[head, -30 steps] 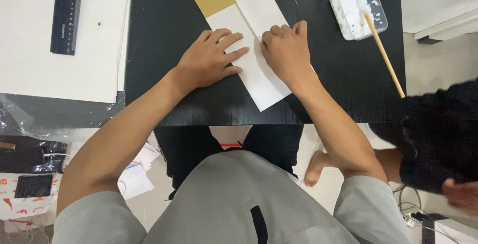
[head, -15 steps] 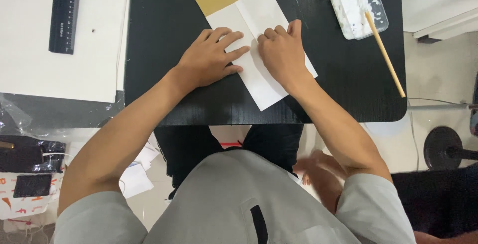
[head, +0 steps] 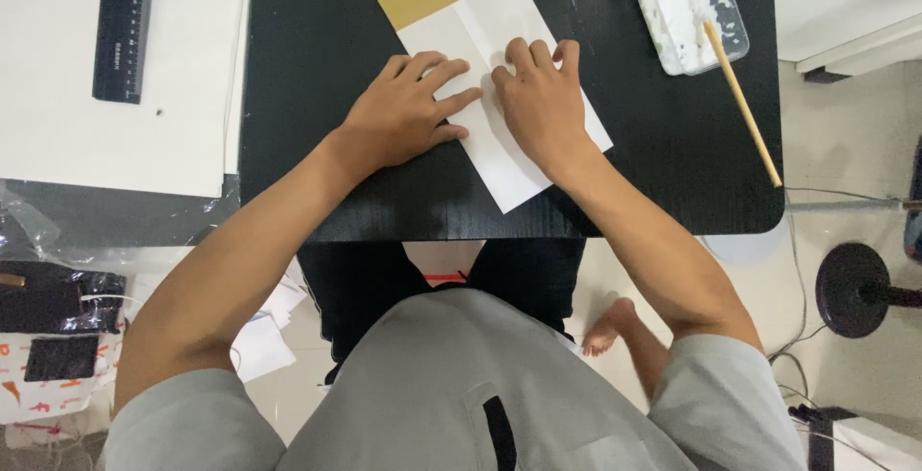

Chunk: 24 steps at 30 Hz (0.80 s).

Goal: The person aligns a white sheet of paper over a brown cardboard box, then uses a brush to apply white glue to the paper's edge. They fold the glued edge over the box and press it down to adhere it.

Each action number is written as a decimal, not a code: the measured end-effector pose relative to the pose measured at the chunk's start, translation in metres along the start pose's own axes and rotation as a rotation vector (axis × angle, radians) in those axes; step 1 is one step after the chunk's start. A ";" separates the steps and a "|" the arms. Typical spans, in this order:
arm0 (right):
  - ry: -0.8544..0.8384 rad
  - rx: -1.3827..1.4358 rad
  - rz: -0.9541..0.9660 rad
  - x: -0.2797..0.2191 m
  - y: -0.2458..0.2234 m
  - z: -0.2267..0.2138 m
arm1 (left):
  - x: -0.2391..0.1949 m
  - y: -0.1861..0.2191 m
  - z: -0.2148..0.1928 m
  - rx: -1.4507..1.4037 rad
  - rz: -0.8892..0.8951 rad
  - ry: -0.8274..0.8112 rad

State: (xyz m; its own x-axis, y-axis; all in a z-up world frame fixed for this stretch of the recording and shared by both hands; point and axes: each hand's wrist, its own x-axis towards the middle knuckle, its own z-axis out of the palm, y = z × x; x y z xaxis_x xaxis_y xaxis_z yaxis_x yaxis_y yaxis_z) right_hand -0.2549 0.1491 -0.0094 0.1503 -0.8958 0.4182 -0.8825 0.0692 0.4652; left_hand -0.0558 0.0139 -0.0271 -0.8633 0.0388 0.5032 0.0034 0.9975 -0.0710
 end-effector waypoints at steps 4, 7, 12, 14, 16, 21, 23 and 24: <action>-0.017 0.050 -0.001 -0.002 -0.002 0.002 | 0.001 0.001 -0.006 0.009 0.001 -0.024; -0.144 0.211 0.014 -0.003 -0.004 0.002 | -0.001 0.000 0.002 -0.020 -0.012 -0.023; -0.261 0.571 0.141 0.007 -0.002 -0.028 | 0.003 0.002 -0.006 -0.087 -0.087 -0.143; -0.312 0.698 0.229 0.005 0.006 -0.028 | 0.004 -0.001 -0.005 -0.153 -0.166 -0.270; -0.198 0.547 0.172 -0.006 0.016 -0.016 | 0.002 -0.008 0.003 -0.183 -0.045 -0.059; -0.165 0.505 0.135 -0.011 0.014 -0.016 | 0.026 -0.018 0.006 -0.217 -0.167 -0.220; -0.171 0.506 0.145 -0.013 0.012 -0.015 | 0.033 -0.023 0.012 -0.192 -0.203 -0.281; -0.184 0.522 0.153 -0.012 0.013 -0.016 | 0.039 -0.028 0.013 -0.167 -0.283 -0.397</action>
State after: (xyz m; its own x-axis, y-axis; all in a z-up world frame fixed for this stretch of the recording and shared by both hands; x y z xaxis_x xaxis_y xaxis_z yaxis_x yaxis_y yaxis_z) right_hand -0.2612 0.1678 0.0038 -0.0358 -0.9576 0.2858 -0.9982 0.0203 -0.0569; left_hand -0.0966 -0.0131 -0.0170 -0.9671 -0.2270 0.1152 -0.2051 0.9629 0.1752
